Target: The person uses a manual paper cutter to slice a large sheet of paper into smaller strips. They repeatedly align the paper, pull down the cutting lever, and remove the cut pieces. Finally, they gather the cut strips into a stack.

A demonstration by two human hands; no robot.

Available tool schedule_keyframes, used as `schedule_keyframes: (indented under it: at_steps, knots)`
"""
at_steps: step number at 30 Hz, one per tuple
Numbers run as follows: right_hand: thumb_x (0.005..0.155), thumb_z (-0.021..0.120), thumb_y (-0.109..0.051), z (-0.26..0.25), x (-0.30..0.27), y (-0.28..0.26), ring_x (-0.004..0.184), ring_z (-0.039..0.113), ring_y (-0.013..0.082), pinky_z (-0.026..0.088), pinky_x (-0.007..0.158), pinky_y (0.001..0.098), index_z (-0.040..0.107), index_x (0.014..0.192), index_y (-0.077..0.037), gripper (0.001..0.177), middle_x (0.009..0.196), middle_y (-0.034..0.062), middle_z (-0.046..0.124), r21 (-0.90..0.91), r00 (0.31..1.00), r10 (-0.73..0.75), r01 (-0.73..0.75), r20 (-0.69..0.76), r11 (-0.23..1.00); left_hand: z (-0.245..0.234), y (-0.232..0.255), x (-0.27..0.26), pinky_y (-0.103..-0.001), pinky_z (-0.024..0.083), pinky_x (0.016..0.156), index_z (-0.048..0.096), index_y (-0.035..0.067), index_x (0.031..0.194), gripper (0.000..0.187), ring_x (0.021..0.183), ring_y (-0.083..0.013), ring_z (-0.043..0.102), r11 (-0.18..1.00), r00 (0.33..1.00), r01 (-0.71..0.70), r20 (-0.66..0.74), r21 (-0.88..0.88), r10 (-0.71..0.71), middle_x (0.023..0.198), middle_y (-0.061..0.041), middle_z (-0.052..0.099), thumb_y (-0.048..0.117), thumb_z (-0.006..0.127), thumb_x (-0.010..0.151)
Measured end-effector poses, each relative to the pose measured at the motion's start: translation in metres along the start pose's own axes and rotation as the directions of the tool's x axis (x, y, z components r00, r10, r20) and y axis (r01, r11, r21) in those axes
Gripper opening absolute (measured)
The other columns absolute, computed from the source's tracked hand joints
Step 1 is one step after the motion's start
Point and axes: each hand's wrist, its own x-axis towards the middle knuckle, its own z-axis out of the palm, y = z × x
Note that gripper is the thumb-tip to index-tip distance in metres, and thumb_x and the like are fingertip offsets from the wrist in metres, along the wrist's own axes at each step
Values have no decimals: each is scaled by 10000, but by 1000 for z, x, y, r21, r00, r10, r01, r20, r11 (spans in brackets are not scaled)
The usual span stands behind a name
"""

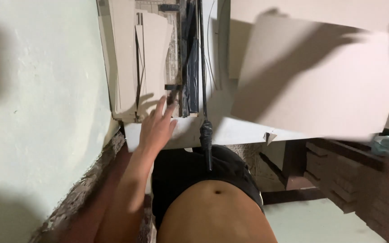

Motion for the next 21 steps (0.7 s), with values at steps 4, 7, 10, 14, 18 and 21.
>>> schedule_keyframes:
  at_steps: [4, 7, 10, 14, 18, 21]
  knots:
    - [1149, 636, -386, 124, -57, 88, 1050, 653, 520, 407, 1001, 594, 576, 1310, -6, 416, 1056, 335, 704, -164, 994, -107, 104, -10, 981, 24, -10, -22, -526, 579, 926, 511, 110, 1481, 469, 1147, -395, 649, 996, 997, 10, -71, -89, -17, 1559, -194, 378, 222, 574, 1031]
    - [1135, 641, -480, 230, -136, 165, 826, 674, 399, 467, 796, 481, 531, 1370, -65, 490, 912, 233, 712, 94, 993, 25, -36, 114, 995, 40, -17, -32, -504, 595, 896, 528, 126, 1467, 464, 1139, -383, 658, 995, 998, 30, -54, -100, -36, 1538, -173, 412, 268, 581, 1029]
    - [1072, 648, -558, 279, -189, 165, 946, 625, 363, 505, 816, 496, 219, 1495, -98, 758, 1110, 217, 592, 587, 816, 274, -562, 508, 583, 46, -21, -31, -522, 571, 931, 505, 145, 1482, 487, 1192, -397, 633, 996, 999, 30, 25, -84, -28, 1515, -158, 436, 308, 576, 1029]
    - [1038, 722, -384, 320, -183, 156, 1328, 552, 380, 583, 1055, 534, -135, 1613, -339, 1034, 1509, 102, 293, 620, 566, 256, -734, 784, -276, 47, -21, -29, -538, 532, 978, 481, 189, 1492, 473, 1231, -396, 611, 999, 991, -38, 124, -31, 41, 1472, -137, 476, 333, 539, 1045]
    - [1001, 758, -252, 372, -198, 159, 772, 704, 230, 681, 889, 498, 550, 1165, -243, 265, 838, -22, 638, 737, 677, 300, -653, 672, -176, 38, -23, -17, -538, 511, 980, 471, 242, 1500, 485, 1245, -366, 608, 999, 987, -44, 155, 25, 40, 1443, -97, 513, 370, 541, 1038]
    - [979, 772, -230, 362, -237, 110, 654, 667, 220, 706, 741, 528, 508, 1262, -182, 391, 781, 16, 579, 745, 697, 265, -635, 666, -203, 32, -24, -1, -542, 524, 961, 500, 170, 1469, 425, 1224, -381, 619, 995, 989, -104, 108, 3, 103, 1400, -139, 541, 290, 525, 1063]
